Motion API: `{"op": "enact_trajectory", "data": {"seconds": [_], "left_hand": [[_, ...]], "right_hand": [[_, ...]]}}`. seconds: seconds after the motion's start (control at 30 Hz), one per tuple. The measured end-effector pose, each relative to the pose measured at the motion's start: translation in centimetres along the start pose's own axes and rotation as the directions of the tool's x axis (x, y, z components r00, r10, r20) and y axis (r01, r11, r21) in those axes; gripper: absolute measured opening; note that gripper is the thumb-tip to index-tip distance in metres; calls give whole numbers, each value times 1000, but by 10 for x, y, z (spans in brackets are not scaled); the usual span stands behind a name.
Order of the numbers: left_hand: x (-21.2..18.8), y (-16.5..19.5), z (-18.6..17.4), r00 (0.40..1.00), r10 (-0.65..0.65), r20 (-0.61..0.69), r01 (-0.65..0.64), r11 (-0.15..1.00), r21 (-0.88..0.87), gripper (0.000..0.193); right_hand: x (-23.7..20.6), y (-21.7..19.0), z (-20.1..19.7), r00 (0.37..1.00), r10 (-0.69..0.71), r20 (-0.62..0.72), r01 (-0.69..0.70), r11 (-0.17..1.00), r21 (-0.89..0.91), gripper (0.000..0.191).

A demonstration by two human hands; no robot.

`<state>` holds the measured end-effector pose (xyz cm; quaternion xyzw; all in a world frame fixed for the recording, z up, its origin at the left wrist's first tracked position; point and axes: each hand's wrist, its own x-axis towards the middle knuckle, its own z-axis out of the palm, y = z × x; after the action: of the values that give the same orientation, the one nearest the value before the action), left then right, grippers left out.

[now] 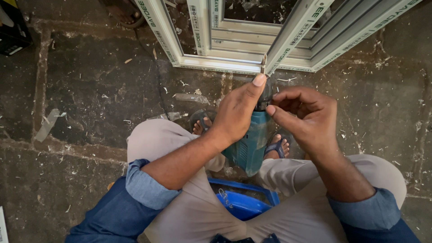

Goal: The person sits on the floor of a window-frame workshop holding a corded power drill. They repeatedly insert a screwdriver bit into the drill chuck, tighten it by hand, and manipulate the bit and chuck throughout the clip, with stacked aluminum window frames beside them. No drilling into the frames is shown.

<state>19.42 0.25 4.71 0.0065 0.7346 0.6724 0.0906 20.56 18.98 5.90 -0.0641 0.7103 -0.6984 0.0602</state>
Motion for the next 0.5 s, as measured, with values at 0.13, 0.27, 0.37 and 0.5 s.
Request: {"op": "enact_trajectory", "data": {"seconds": [0.13,0.27,0.37,0.5], "left_hand": [[-1,0,0,1000,-16,-1,16,1000,25,74],[0,1,0,999,-34,-4,35,999,31,74],[-1,3,0,999,-33,-10,33,998,45,72],[-2,5,-1,1000,-12,-17,12,999,44,69]], "right_hand": [[-1,0,1,1000,-13,2,13,1000,-2,22],[-1,-1,2,1000,9,-8,-9,1000,7,21],[0,-2,3,1000,24,-18,-24,1000,0,20],[0,-3,5,998,45,-33,-45,999,-14,19]]}}
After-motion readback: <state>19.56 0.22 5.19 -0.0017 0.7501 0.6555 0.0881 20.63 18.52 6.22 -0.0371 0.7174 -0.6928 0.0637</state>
